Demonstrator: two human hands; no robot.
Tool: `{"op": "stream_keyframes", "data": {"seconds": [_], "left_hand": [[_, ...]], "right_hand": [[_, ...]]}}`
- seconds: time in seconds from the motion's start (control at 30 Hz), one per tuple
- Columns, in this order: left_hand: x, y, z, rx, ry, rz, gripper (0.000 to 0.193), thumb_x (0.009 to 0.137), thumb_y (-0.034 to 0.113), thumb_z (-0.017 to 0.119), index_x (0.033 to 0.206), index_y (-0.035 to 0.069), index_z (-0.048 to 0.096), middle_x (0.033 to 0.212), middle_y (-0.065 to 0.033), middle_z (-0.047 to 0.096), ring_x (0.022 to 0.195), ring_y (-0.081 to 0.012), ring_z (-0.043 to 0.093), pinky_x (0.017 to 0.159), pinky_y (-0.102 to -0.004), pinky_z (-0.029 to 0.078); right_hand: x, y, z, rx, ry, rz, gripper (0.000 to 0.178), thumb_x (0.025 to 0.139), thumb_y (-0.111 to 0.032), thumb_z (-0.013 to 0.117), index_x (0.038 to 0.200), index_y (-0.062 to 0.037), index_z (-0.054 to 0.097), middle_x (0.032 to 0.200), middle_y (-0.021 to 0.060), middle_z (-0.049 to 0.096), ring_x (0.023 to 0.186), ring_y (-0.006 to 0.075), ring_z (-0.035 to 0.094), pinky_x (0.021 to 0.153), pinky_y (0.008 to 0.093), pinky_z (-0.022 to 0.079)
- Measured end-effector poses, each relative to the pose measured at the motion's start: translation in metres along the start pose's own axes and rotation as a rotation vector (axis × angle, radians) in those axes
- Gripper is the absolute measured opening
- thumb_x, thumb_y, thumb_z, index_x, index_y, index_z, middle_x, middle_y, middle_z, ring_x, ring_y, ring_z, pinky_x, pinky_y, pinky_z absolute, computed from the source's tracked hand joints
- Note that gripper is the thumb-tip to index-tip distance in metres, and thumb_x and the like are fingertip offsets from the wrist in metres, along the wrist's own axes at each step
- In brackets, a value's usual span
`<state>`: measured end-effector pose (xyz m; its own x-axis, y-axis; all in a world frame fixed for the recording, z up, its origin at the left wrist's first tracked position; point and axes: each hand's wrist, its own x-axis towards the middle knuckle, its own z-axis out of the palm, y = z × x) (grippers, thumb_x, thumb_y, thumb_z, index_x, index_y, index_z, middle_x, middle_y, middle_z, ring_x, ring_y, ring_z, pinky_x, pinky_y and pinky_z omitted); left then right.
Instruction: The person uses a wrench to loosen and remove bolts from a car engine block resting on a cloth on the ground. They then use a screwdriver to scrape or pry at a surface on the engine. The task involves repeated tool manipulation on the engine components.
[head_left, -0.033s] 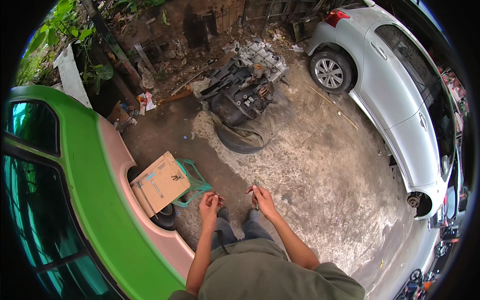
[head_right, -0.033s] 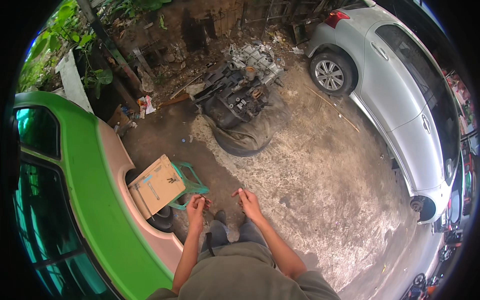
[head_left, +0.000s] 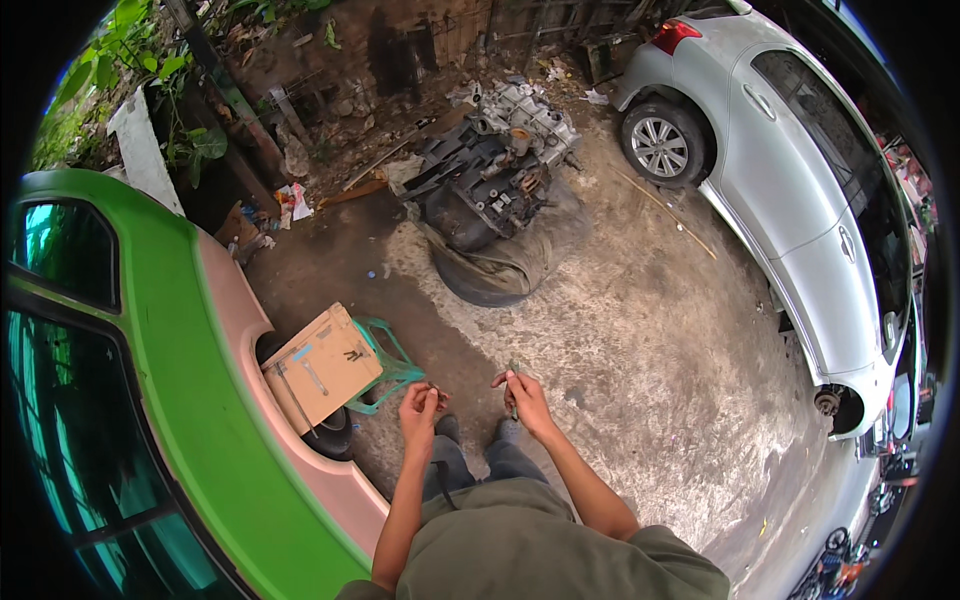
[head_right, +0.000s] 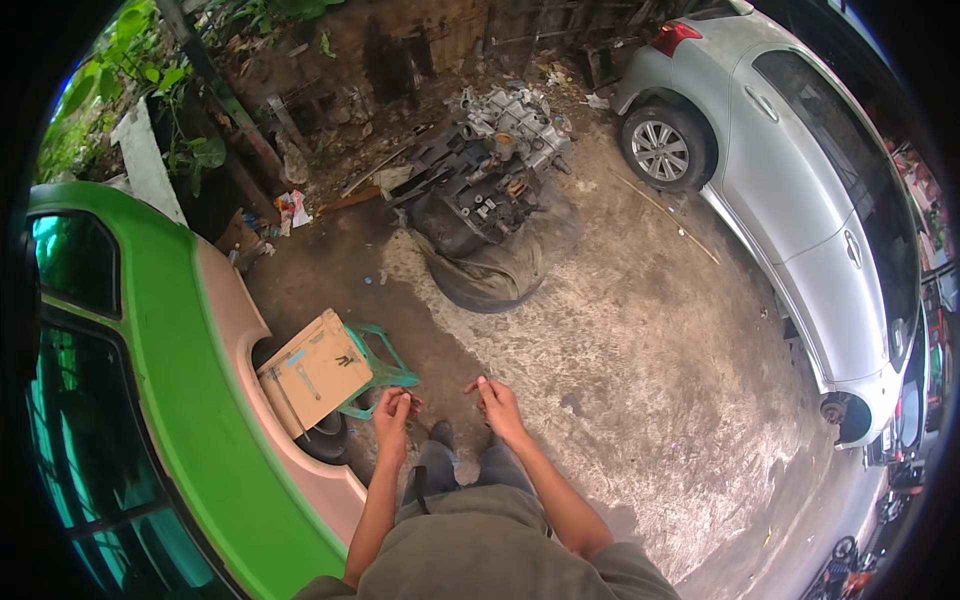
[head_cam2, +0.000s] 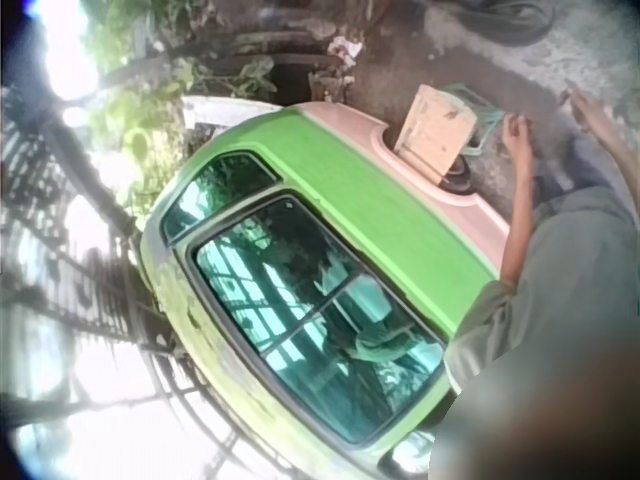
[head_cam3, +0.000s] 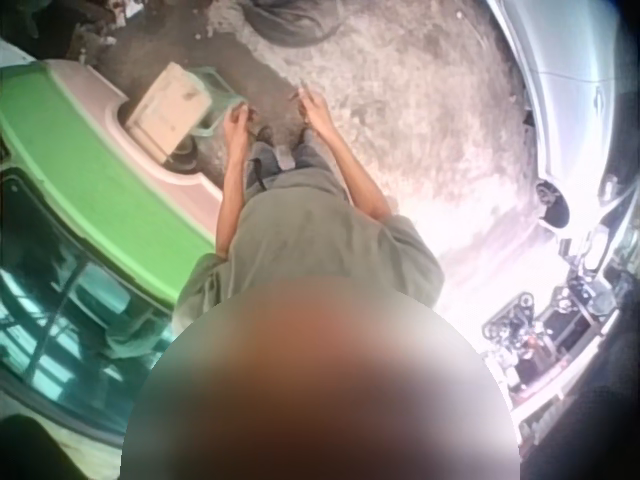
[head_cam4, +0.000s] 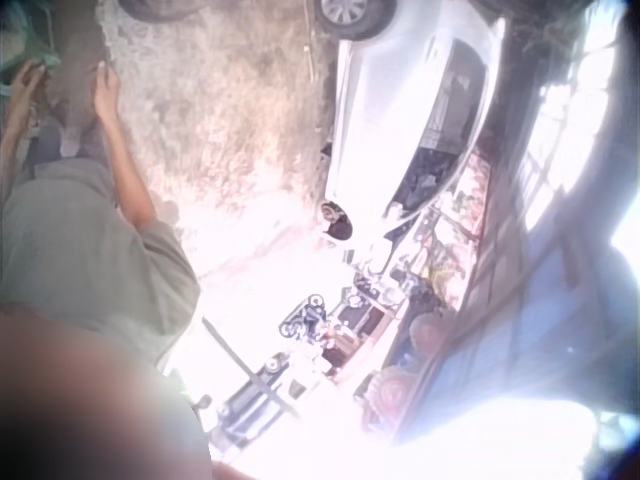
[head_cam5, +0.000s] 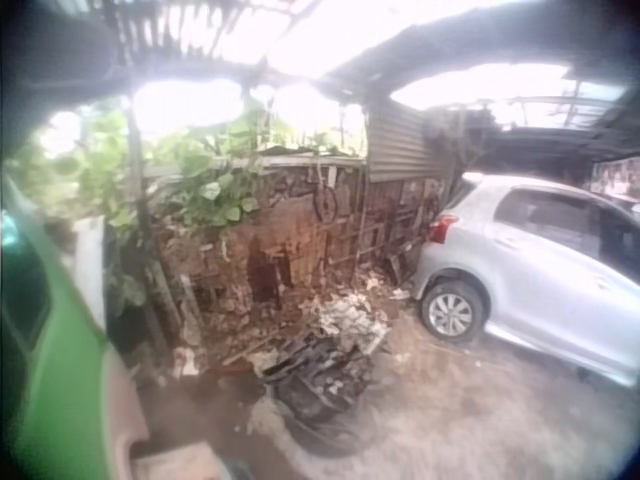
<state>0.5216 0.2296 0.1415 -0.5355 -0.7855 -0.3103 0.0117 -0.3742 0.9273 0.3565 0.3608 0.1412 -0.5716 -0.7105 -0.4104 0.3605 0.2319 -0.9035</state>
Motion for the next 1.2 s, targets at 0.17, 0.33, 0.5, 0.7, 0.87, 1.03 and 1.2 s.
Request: {"op": "stream_keyframes", "data": {"seconds": [0.17, 0.33, 0.5, 0.7, 0.87, 1.03, 1.2], "left_hand": [[0.044, 0.010, -0.038, 0.051, -0.010, 0.064, 0.012, 0.096, 0.012, 0.060, 0.101, 0.001, 0.056, 0.085, -0.0062, 0.065, 0.078, -0.0116, 0.060, 0.071, -0.0258, 0.048], [0.086, 0.006, -0.097, 0.110, 0.086, 0.010, 0.010, 0.096, 0.009, 0.059, 0.099, 0.001, 0.056, 0.084, -0.0055, 0.064, 0.076, -0.0107, 0.059, 0.070, -0.0252, 0.047], [0.134, -0.018, -0.156, 0.185, 0.211, -0.020, 0.008, 0.096, 0.008, 0.058, 0.098, 0.001, 0.056, 0.079, -0.0040, 0.063, 0.073, -0.0093, 0.057, 0.068, -0.0239, 0.045], [0.195, -0.095, -0.221, 0.300, 0.372, -0.041, 0.010, 0.095, 0.009, 0.059, 0.096, 0.000, 0.057, 0.078, -0.0036, 0.062, 0.071, -0.0096, 0.057, 0.066, -0.0248, 0.045], [0.229, -0.151, -0.263, 0.493, 0.446, -0.033, 0.009, 0.092, 0.006, 0.061, 0.097, -0.001, 0.061, 0.078, -0.0040, 0.063, 0.068, -0.0104, 0.057, 0.065, -0.0261, 0.046], [0.258, -0.179, -0.291, 0.647, 0.430, 0.051, 0.013, 0.087, 0.003, 0.065, 0.100, -0.001, 0.064, 0.083, -0.0083, 0.061, 0.074, -0.0175, 0.057, 0.070, -0.0307, 0.048], [0.281, -0.185, -0.300, 0.834, 0.369, 0.150, 0.014, 0.085, 0.004, 0.067, 0.098, 0.001, 0.065, 0.091, -0.0123, 0.057, 0.089, -0.0281, 0.056, 0.080, -0.0379, 0.047]], "right_hand": [[0.039, -0.001, 0.043, -0.023, 0.002, 0.028, 0.040, 0.105, -0.029, 0.041, 0.093, 0.0018, 0.063, 0.060, -0.0014, 0.042, 0.055, 0.0086, 0.039, 0.055, 0.0267, 0.039], [0.086, 0.021, 0.101, -0.032, -0.037, 0.031, 0.040, 0.105, -0.029, 0.041, 0.091, 0.0025, 0.062, 0.062, -0.0001, 0.046, 0.055, 0.0083, 0.040, 0.054, 0.0261, 0.037], [0.145, 0.059, 0.155, -0.097, -0.080, 0.097, 0.040, 0.105, -0.029, 0.041, 0.091, 0.0020, 0.062, 0.063, -0.0001, 0.046, 0.056, 0.0081, 0.040, 0.055, 0.0258, 0.037], [0.230, 0.144, 0.212, -0.129, -0.080, 0.116, 0.039, 0.105, -0.030, 0.043, 0.094, 0.0013, 0.063, 0.061, -0.0020, 0.042, 0.057, 0.0079, 0.039, 0.055, 0.0259, 0.035], [0.274, 0.203, 0.237, -0.116, -0.081, 0.213, 0.038, 0.104, -0.030, 0.043, 0.094, 0.0017, 0.063, 0.061, -0.0022, 0.041, 0.057, 0.0077, 0.038, 0.055, 0.0260, 0.034], [0.293, 0.245, 0.245, -0.135, -0.088, 0.203, 0.039, 0.104, -0.030, 0.043, 0.093, 0.0011, 0.063, 0.061, -0.0020, 0.042, 0.056, 0.0077, 0.038, 0.054, 0.0262, 0.035], [0.307, 0.263, 0.251, -0.188, -0.069, 0.218, 0.039, 0.103, -0.032, 0.044, 0.092, -0.0017, 0.065, 0.060, -0.0013, 0.045, 0.053, 0.0077, 0.040, 0.052, 0.0268, 0.034]]}}
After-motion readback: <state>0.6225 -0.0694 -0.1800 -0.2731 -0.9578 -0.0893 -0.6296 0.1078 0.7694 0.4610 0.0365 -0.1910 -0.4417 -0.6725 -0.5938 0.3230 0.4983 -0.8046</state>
